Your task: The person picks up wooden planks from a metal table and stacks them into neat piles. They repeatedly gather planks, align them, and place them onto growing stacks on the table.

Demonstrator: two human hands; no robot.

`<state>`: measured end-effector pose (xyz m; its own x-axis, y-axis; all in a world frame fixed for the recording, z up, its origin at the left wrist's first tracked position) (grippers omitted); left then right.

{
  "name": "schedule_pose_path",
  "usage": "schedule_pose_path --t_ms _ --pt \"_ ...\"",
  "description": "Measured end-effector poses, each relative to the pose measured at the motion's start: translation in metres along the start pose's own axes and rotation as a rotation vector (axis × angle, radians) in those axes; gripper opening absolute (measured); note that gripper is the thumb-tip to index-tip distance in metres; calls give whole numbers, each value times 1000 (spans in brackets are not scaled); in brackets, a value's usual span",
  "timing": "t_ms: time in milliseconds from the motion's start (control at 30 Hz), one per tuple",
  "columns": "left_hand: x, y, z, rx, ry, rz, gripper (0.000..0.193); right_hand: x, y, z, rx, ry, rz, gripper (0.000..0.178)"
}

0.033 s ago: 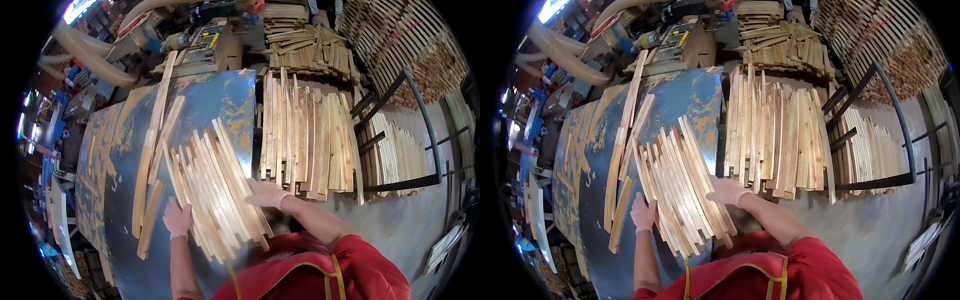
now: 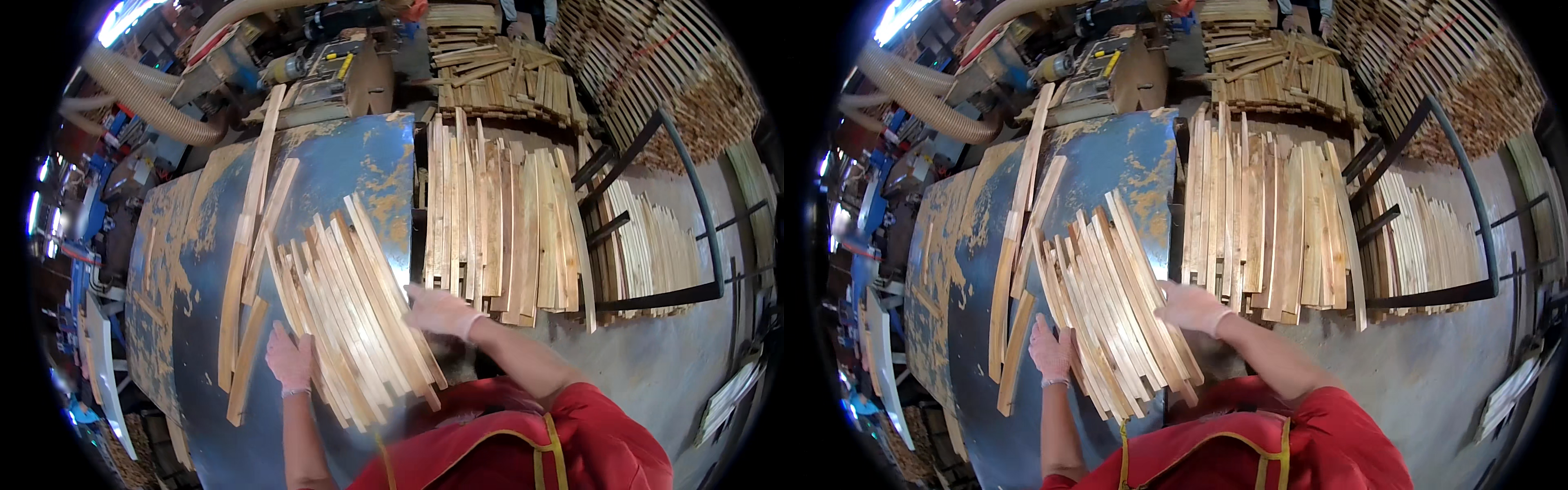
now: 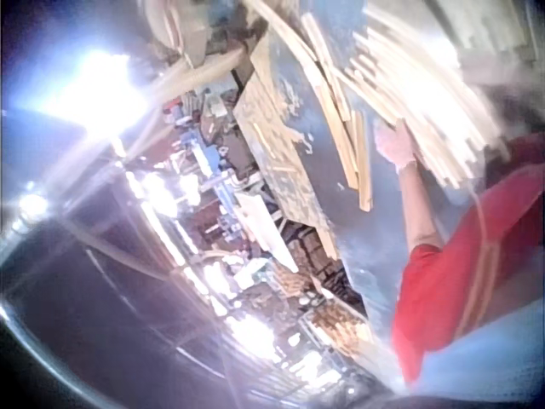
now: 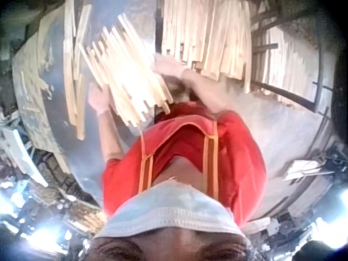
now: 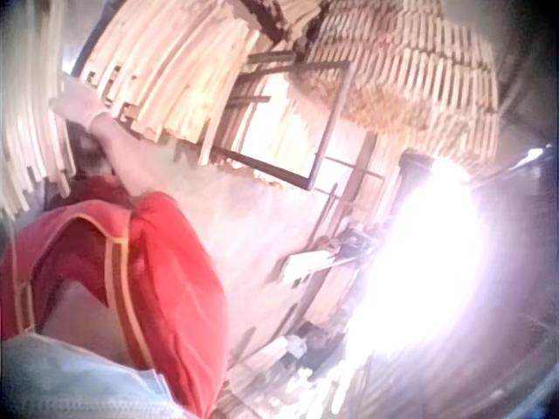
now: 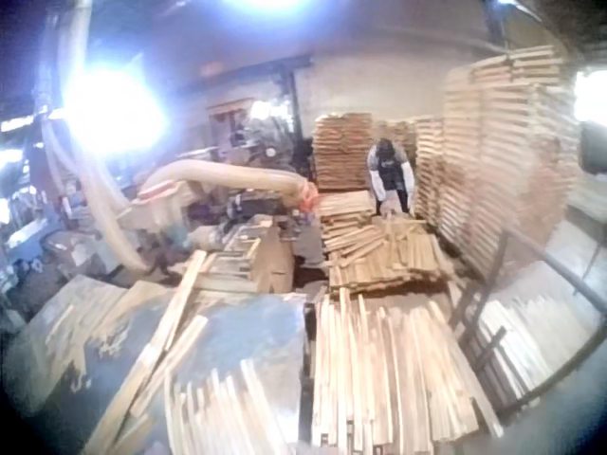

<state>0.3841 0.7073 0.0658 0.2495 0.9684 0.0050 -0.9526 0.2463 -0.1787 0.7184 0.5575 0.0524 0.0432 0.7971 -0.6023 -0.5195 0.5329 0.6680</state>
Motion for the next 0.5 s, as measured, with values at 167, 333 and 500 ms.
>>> schedule_pose_path --t_ms 167,333,500 --pt "-39 -160 17 -214 -149 -503 66 -9 -103 96 525 -530 -30 79" --pt "4 -320 -55 -474 236 -495 75 12 -172 142 347 -621 -268 87" --pt "76 -349 -138 -417 513 -84 76 49 -166 150 333 -441 -278 92"
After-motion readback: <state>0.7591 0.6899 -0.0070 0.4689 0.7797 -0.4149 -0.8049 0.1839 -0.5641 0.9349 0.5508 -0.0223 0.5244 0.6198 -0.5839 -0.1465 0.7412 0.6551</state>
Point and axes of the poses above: each hand's wrist, its own x-axis towards the middle knuckle, its own z-axis out of the back of the hand, y = z × x, the point moved 6 cm from there along x, towards the middle knuckle, and after that the axes turned 1 degree about x, right-handed, at the moved point
